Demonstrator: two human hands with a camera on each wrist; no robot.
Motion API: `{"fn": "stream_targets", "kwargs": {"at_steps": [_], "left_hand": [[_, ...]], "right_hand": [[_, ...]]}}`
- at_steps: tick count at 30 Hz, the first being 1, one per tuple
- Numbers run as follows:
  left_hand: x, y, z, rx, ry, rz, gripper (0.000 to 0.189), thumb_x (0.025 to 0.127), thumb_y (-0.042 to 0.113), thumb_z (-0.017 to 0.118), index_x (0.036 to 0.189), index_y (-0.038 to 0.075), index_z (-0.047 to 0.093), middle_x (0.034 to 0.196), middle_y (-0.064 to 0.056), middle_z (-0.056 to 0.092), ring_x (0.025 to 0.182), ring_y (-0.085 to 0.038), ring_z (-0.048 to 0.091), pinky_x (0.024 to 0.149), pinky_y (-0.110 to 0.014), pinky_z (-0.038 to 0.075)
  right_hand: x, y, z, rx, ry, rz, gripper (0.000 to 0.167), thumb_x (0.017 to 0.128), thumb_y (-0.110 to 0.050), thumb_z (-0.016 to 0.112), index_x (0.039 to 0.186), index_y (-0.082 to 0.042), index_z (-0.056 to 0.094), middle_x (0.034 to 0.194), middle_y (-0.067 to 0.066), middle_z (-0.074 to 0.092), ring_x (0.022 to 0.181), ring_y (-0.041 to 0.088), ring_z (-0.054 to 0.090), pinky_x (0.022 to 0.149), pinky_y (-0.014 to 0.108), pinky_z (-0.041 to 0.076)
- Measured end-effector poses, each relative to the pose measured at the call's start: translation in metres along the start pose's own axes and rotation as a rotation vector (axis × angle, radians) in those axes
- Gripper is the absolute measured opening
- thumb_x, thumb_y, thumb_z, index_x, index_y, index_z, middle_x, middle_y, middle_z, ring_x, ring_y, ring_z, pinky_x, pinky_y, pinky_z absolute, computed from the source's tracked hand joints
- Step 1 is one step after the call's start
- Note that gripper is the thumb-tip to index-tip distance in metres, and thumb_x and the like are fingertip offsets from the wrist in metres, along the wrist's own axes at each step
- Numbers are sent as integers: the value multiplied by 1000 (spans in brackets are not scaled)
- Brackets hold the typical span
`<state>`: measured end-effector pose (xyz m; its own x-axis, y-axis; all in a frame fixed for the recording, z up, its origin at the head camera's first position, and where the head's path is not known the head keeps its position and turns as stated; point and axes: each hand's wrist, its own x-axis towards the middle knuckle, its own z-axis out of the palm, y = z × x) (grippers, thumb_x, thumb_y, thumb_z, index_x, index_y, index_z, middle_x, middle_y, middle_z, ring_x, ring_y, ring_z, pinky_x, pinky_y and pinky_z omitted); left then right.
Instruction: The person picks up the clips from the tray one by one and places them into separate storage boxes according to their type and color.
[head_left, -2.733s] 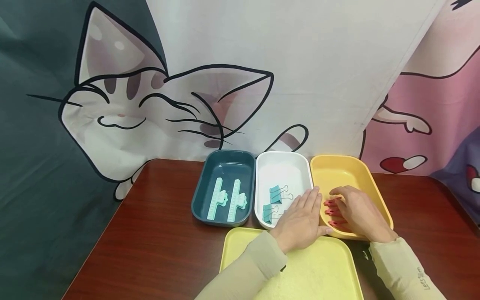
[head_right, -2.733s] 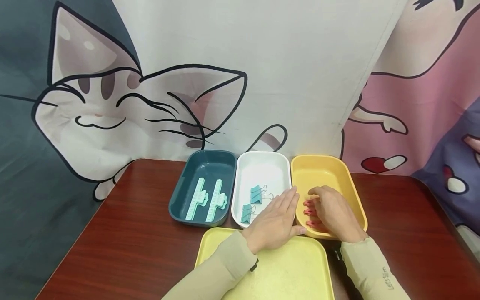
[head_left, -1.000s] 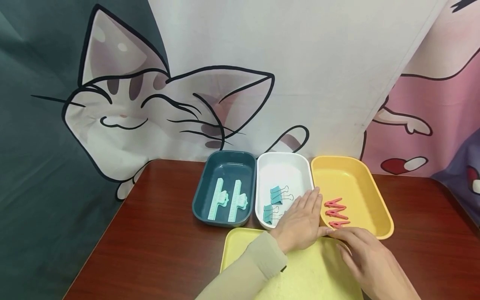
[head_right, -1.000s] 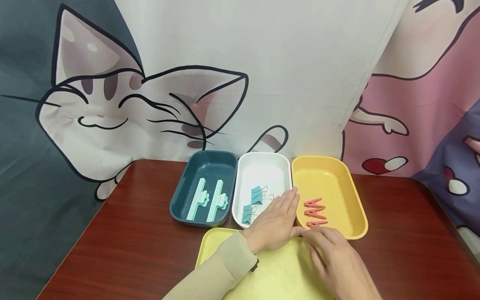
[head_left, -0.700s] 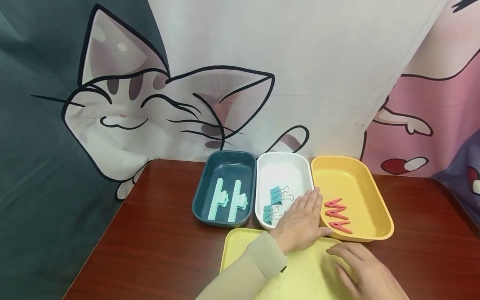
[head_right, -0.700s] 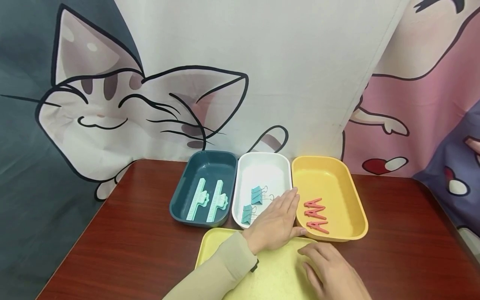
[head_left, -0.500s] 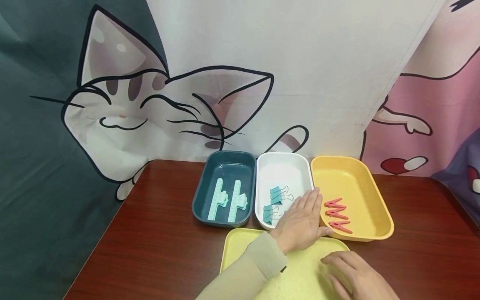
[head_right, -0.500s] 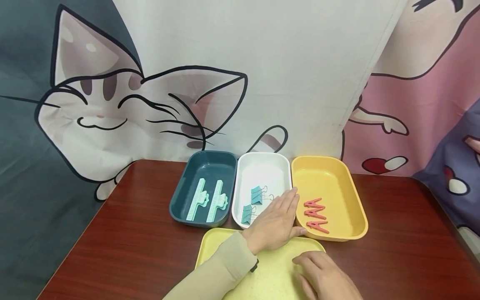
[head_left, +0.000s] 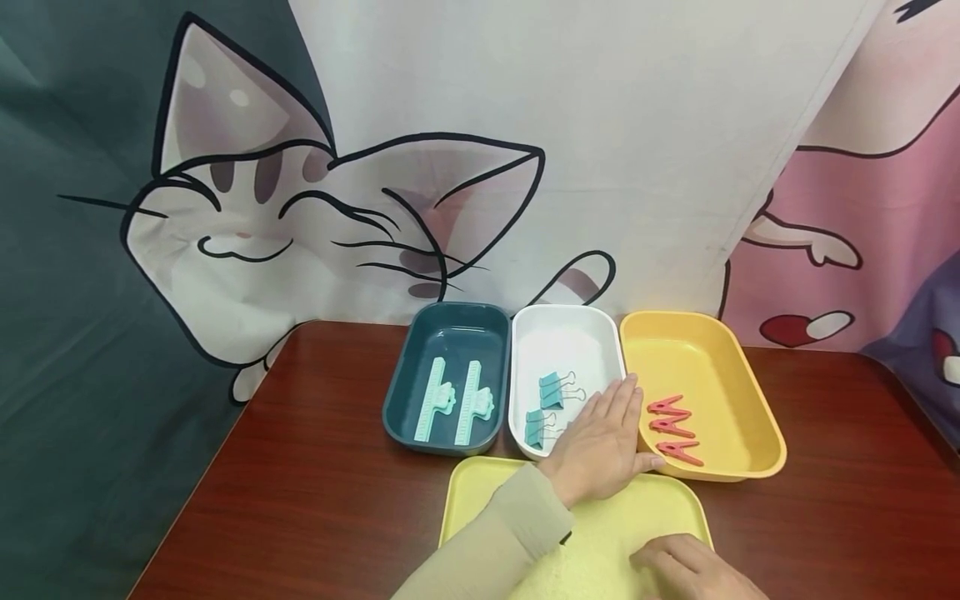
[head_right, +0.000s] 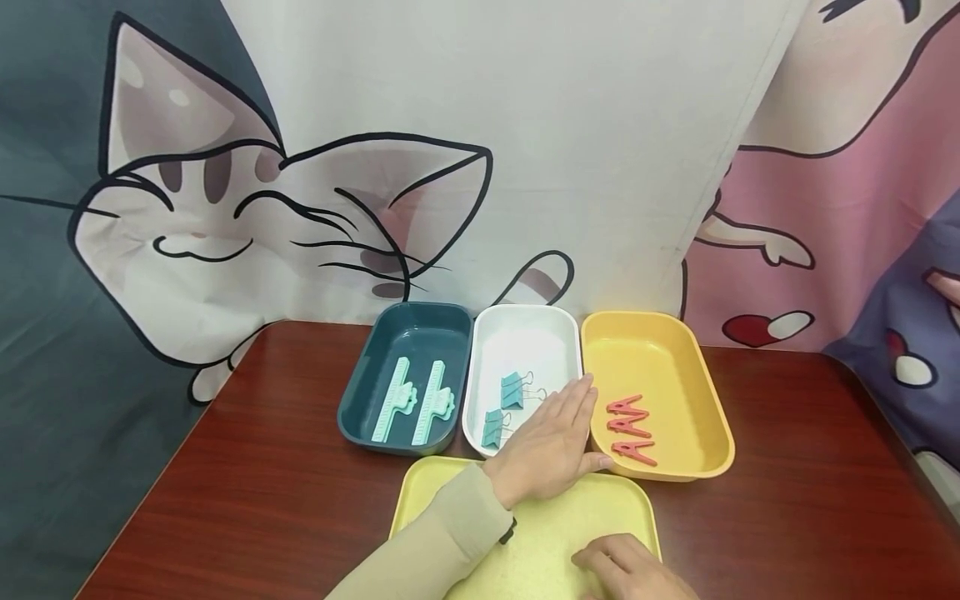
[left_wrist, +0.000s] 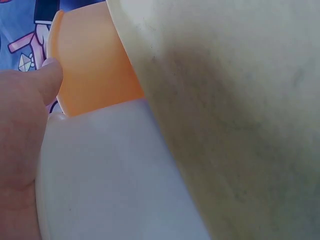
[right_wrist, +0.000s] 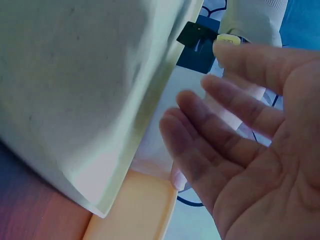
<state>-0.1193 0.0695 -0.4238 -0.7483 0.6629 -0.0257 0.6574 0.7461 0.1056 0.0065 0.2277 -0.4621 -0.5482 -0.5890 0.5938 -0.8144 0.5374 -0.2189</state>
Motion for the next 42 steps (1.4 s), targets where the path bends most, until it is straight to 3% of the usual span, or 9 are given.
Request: {"fn": "stream_targets", "kwargs": {"at_steps": [9, 16, 20, 27, 32, 37, 39, 41, 42], "left_hand": [[0, 0, -1, 5, 9, 0, 85, 102, 64, 31, 162, 7, 12, 169, -5, 5, 154, -19, 9, 122, -30, 13], [0, 0, -1, -2, 0, -2, 85, 102, 63, 31, 162, 7, 11, 169, -5, 4, 154, -18, 7, 122, -30, 11], [1, 0, -1, -3, 1, -2, 85, 102, 64, 31, 162, 8, 11, 169, -5, 4, 154, -18, 8, 122, -30, 11], [1, 0, -2, -15, 5, 2, 84, 102, 63, 33, 162, 7, 12, 169, -5, 5, 154, -19, 9, 122, -31, 13], [2, 0, -2, -9, 5, 1, 84, 102, 62, 34, 162, 7, 12, 169, -5, 5, 154, -18, 8, 122, -31, 13], [3, 0, -2, -7, 1, 0, 84, 102, 63, 33, 162, 8, 11, 169, -5, 5, 154, -18, 8, 122, -30, 13], [3, 0, -1, -10, -1, -1, 84, 102, 63, 34, 162, 8, 11, 169, -5, 4, 154, -18, 7, 122, -30, 13], [3, 0, -1, -15, 0, -1, 85, 102, 63, 34, 162, 8, 11, 169, -5, 4, 154, -18, 7, 122, -30, 13], [3, 0, -1, -17, 2, 0, 85, 102, 63, 34, 162, 8, 12, 169, -5, 4, 154, -18, 7, 122, -30, 13]], "right_hand": [[-6, -8, 5, 47, -31, 12, 27, 94, -43, 70, 105, -18, 71, 106, -12, 59, 95, 3, 55, 79, 9, 43], [-7, -26, 15, 88, 43, 103, 35, 69, -20, 87, 100, -26, 72, 100, -21, 58, 85, -5, 53, 68, 5, 40], [-5, -35, 22, 85, 93, 113, 31, 72, -20, 84, 99, -28, 71, 95, -24, 56, 80, -9, 48, 66, 3, 37], [-8, -40, 29, 45, 72, 124, 24, 76, -25, 82, 96, -29, 71, 90, -27, 53, 80, -11, 45, 66, 1, 33], [-9, -35, 31, 21, 83, 40, 8, 89, -32, 73, 94, -26, 73, 88, -22, 56, 78, -10, 44, 66, 1, 31], [-13, -32, 36, 12, 130, -21, 18, 99, -36, 62, 93, -24, 74, 85, -20, 54, 75, -11, 41, 65, 0, 28], [-17, -33, 38, 27, 133, 34, 22, 100, -39, 60, 92, -25, 75, 86, -23, 52, 75, -11, 40, 64, 0, 28], [-20, -37, 40, 89, 131, 176, 9, 95, -26, 69, 88, -29, 73, 84, -27, 49, 72, -12, 40, 59, 1, 29], [-21, -39, 41, 116, 130, 256, 15, 91, -18, 72, 86, -32, 70, 82, -29, 47, 70, -13, 39, 56, 1, 29]]}}
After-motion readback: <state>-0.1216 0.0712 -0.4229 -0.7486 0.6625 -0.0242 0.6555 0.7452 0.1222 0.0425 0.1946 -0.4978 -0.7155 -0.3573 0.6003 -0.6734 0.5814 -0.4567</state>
